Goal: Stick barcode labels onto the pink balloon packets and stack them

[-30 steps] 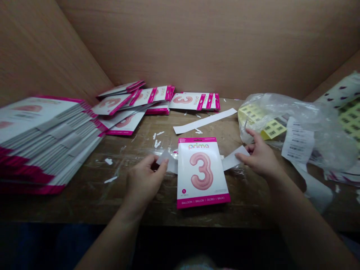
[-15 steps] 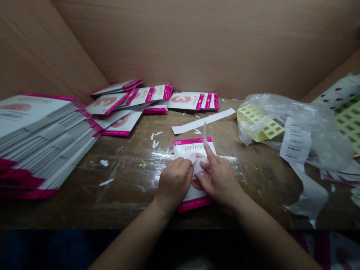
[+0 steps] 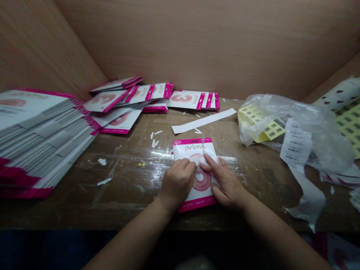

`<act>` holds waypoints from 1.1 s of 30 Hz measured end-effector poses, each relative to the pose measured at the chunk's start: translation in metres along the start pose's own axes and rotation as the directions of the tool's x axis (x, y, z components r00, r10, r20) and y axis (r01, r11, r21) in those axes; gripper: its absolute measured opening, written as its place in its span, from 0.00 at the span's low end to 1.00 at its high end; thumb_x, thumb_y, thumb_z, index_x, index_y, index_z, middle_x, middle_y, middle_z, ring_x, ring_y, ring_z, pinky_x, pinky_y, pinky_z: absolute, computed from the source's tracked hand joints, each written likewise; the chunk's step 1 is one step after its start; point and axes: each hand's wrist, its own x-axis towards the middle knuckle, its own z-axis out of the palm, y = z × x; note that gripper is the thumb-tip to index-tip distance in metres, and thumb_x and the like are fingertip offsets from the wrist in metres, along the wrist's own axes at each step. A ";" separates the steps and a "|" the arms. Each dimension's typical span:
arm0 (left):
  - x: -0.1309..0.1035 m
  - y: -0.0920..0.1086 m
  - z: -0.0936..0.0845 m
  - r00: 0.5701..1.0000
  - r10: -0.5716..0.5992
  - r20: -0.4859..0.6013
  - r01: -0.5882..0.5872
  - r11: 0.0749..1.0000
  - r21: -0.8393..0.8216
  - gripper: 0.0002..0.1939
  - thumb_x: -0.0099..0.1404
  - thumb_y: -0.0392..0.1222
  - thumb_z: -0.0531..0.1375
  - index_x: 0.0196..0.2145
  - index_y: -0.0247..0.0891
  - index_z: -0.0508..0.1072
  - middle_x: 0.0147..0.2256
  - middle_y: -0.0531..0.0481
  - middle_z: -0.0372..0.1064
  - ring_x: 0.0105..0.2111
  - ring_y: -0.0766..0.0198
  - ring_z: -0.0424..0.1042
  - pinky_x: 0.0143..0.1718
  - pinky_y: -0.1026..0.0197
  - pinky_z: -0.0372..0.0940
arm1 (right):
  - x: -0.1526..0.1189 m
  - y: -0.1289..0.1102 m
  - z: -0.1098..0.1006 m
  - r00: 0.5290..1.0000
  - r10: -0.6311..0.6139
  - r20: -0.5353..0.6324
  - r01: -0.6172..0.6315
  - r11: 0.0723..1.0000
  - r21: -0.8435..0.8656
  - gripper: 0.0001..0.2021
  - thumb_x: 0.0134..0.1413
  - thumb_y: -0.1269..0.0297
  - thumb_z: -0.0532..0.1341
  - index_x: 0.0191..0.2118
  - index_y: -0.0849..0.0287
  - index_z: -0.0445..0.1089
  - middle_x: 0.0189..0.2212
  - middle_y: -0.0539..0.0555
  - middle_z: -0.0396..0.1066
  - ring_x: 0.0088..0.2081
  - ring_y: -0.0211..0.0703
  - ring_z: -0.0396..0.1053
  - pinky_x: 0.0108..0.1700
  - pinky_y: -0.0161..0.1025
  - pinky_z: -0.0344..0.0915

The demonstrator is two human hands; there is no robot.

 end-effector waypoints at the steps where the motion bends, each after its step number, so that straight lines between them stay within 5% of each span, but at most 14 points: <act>1: 0.000 0.000 0.001 1.000 0.009 0.001 -0.009 1.000 0.011 0.11 0.65 0.34 0.51 0.26 0.37 0.69 0.26 0.48 0.66 0.28 0.60 0.65 0.31 0.60 0.60 | 0.000 0.001 0.001 1.000 -0.003 0.013 0.003 1.000 -0.012 0.39 0.44 0.74 0.50 0.64 0.60 0.38 0.58 0.59 0.57 0.60 0.48 0.54 0.62 0.61 0.37; 8: -0.001 0.001 0.007 0.998 0.070 0.010 -0.070 0.998 0.006 0.09 0.64 0.33 0.52 0.28 0.36 0.70 0.26 0.49 0.66 0.28 0.60 0.64 0.30 0.60 0.61 | 0.003 0.001 0.002 1.000 -0.008 0.022 0.008 1.000 0.018 0.41 0.43 0.73 0.50 0.65 0.59 0.36 0.58 0.57 0.59 0.59 0.47 0.56 0.62 0.60 0.39; 14: -0.006 0.013 0.006 0.991 -0.019 0.133 0.021 1.000 -0.015 0.10 0.64 0.36 0.52 0.36 0.33 0.72 0.35 0.43 0.67 0.36 0.56 0.65 0.39 0.55 0.63 | 0.004 0.001 0.002 0.999 0.007 0.036 -0.008 1.000 0.026 0.41 0.42 0.74 0.49 0.65 0.60 0.35 0.58 0.57 0.59 0.60 0.46 0.54 0.62 0.61 0.38; 18: -0.019 0.025 0.005 0.990 -0.124 0.065 0.121 0.991 0.054 0.18 0.63 0.39 0.52 0.49 0.31 0.68 0.45 0.37 0.64 0.47 0.48 0.60 0.48 0.46 0.60 | 0.002 0.003 0.000 0.998 0.010 0.063 -0.007 0.999 -0.053 0.39 0.42 0.73 0.49 0.64 0.59 0.41 0.60 0.57 0.55 0.61 0.49 0.51 0.61 0.63 0.39; 25: -0.025 0.028 0.011 0.991 -0.126 0.050 0.122 0.990 0.067 0.19 0.64 0.39 0.51 0.51 0.29 0.68 0.41 0.38 0.66 0.42 0.51 0.62 0.45 0.50 0.62 | -0.013 0.002 0.001 0.997 -0.001 -0.079 -0.020 0.964 -0.264 0.38 0.49 0.72 0.52 0.65 0.58 0.34 0.61 0.60 0.52 0.62 0.53 0.47 0.61 0.60 0.39; 33: -0.030 0.029 0.019 0.992 -0.119 -0.050 0.124 0.988 0.092 0.19 0.63 0.39 0.52 0.51 0.33 0.69 0.51 0.35 0.63 0.50 0.45 0.60 0.49 0.46 0.59 | -0.003 0.006 0.001 1.000 -0.003 0.008 0.004 0.990 -0.140 0.38 0.48 0.71 0.50 0.65 0.59 0.33 0.59 0.59 0.57 0.59 0.47 0.55 0.62 0.59 0.34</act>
